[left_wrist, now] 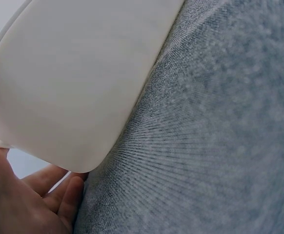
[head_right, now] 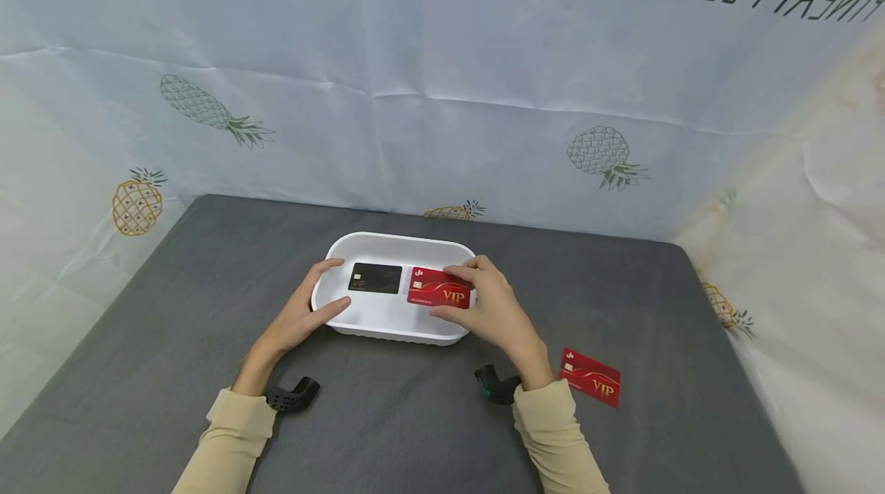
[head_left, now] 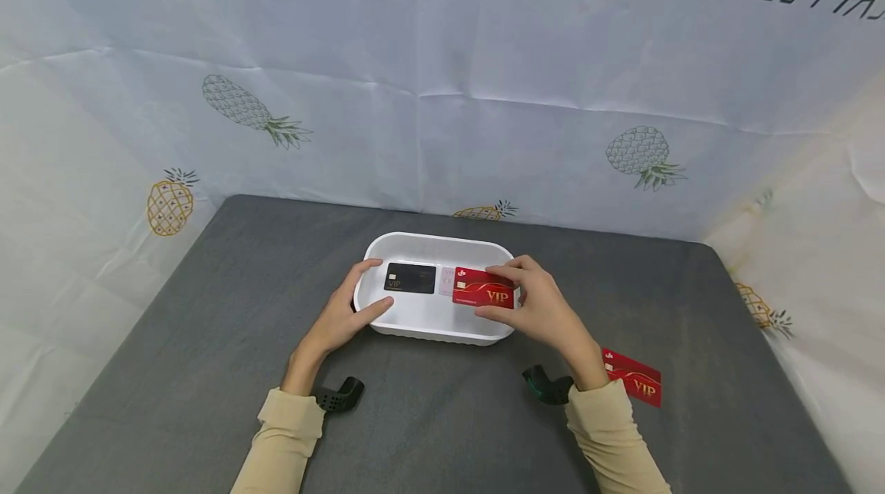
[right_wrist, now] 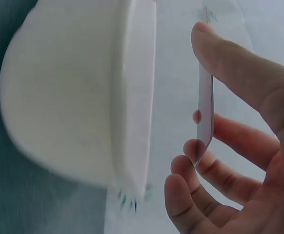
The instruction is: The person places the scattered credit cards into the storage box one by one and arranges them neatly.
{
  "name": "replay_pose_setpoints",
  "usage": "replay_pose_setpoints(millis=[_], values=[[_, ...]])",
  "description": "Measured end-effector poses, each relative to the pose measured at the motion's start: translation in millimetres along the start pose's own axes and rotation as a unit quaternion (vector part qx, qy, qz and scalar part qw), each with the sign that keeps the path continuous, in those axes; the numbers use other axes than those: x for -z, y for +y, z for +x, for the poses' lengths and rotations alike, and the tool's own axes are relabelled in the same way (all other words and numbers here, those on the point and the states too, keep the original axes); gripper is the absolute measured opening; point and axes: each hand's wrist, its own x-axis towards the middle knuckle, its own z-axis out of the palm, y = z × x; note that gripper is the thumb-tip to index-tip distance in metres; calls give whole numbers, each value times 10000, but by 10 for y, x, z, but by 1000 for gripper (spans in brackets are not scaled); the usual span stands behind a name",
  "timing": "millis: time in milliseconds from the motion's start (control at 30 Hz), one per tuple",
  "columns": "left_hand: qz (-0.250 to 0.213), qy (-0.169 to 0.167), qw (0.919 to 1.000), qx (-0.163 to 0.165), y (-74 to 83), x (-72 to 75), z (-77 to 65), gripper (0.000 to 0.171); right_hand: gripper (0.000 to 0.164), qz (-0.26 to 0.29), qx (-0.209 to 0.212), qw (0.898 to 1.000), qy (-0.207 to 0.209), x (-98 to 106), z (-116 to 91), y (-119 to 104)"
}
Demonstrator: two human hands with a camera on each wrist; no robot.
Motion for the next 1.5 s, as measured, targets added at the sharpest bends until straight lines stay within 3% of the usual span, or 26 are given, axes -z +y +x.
replay_pose_setpoints(millis=[267,533,900,1167,1500], values=[[157,89,9998,-70,-2,-13,6,58,64,104,43,9992,-373,-278,172,-142],[-81,127,9999,-27,3,-25,39,44,65,44,-18,9982,-590,-467,285,-221],[-274,122,9995,-16,-6,-25,49,43,62,33,-211,9954,-935,-708,427,-258],[-292,53,9995,109,-16,-33,54,42,58,-82,57,9945,-1042,-818,494,-272],[-325,63,9995,2,-26,-30,48,44,48,-353,339,9919,-1170,-909,552,-310]])
